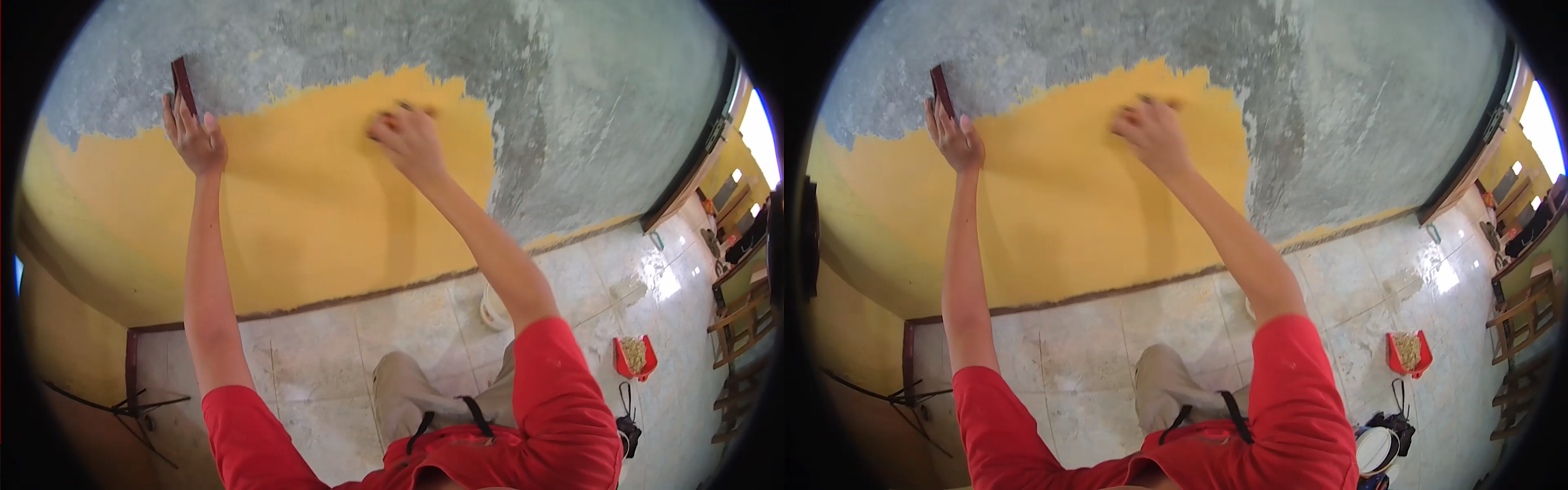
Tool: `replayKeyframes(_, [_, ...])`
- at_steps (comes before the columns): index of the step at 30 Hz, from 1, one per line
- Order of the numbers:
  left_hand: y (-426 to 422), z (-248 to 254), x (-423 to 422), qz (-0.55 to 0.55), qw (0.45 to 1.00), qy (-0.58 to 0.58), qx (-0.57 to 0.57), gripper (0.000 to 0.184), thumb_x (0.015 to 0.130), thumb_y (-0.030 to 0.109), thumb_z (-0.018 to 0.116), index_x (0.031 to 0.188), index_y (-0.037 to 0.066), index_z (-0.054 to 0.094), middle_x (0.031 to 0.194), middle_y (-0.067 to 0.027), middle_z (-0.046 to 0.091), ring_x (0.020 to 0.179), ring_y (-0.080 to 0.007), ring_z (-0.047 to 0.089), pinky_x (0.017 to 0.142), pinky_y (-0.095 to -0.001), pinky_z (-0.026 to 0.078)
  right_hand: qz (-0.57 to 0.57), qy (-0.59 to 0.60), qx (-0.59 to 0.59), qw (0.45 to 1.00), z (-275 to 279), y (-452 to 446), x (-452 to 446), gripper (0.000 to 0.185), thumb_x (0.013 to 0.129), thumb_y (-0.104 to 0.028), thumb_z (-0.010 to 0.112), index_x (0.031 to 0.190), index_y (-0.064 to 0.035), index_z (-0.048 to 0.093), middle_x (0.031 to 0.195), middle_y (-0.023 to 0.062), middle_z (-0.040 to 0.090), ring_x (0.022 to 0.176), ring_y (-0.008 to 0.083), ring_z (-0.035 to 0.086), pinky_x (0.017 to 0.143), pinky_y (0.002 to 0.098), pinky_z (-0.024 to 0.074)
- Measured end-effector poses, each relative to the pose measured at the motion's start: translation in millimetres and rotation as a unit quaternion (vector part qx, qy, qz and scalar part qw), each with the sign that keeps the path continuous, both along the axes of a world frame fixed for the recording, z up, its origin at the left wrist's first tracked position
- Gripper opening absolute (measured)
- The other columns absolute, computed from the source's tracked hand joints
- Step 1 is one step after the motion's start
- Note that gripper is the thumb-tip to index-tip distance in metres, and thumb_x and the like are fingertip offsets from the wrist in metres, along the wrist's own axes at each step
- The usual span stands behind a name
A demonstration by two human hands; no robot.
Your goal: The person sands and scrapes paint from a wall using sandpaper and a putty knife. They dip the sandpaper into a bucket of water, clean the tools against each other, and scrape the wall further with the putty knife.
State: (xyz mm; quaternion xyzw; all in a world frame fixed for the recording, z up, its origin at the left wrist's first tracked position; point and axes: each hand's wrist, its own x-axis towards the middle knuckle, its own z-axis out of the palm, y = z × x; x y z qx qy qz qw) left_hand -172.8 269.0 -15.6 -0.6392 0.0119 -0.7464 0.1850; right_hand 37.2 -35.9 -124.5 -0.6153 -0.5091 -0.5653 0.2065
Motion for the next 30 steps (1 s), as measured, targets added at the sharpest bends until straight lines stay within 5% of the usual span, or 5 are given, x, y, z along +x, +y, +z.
replayKeyframes(2, [4,1,1,0.008,1.0,0.014,-0.008,0.052,0.102,0.03,0.045,0.138,-0.005,0.052,0.143,-0.0189,0.056,0.144,-0.046,0.038,0.116,-0.0549,0.031,0.019,0.386,0.114,0.915,-16,-67,37,0.017,0.09,-0.014,0.064,0.106,-0.0109,0.065,0.108,0.0114,0.06,0.108,0.0308,0.057,0.092,0.0442,0.0464])
replayKeyframes(7, [-3,-2,1,0.034,0.999,0.014,-0.023,0.053,0.1,0.029,0.046,0.139,-0.007,0.051,0.143,-0.0194,0.055,0.146,-0.045,0.037,0.116,-0.056,0.031,-0.356,0.113,0.226,0.9,127,-161,188,0.032,0.104,-0.027,0.055,0.115,0.0033,0.059,0.133,0.0239,0.05,0.128,0.0499,0.044,0.099,0.0527,0.0463])
replayKeyframes(12, [-2,-2,2,0.026,0.999,0.017,-0.037,0.054,0.103,0.033,0.043,0.14,-0.006,0.05,0.143,-0.0202,0.055,0.145,-0.0446,0.037,0.116,-0.056,0.031,-0.116,-0.088,0.338,0.93,284,19,8,0.022,0.093,-0.025,0.062,0.103,-0.0062,0.061,0.097,0.0135,0.056,0.093,0.0327,0.058,0.079,0.0435,0.0506])
replayKeyframes(21, [4,-3,1,0.006,0.999,-0.018,-0.043,0.056,0.104,0.033,0.039,0.141,-0.007,0.05,0.145,-0.0235,0.053,0.144,-0.046,0.039,0.117,-0.0537,0.032,0.148,0.256,0.083,0.952,137,-46,65,0.014,0.088,-0.025,0.07,0.095,-0.0124,0.071,0.12,0.0058,0.066,0.103,0.0245,0.066,0.087,0.0373,0.0528])
replayKeyframes(30, [8,0,6,0.03,0.998,-0.028,-0.04,0.057,0.104,0.035,0.039,0.14,-0.009,0.049,0.144,-0.0249,0.053,0.143,-0.0475,0.038,0.117,-0.0549,0.032,-0.168,0.207,0.215,0.94,204,-85,89,0.027,0.099,-0.024,0.051,0.105,0.0004,0.062,0.1,0.0208,0.065,0.086,0.0305,0.063,0.074,0.0425,0.0531])
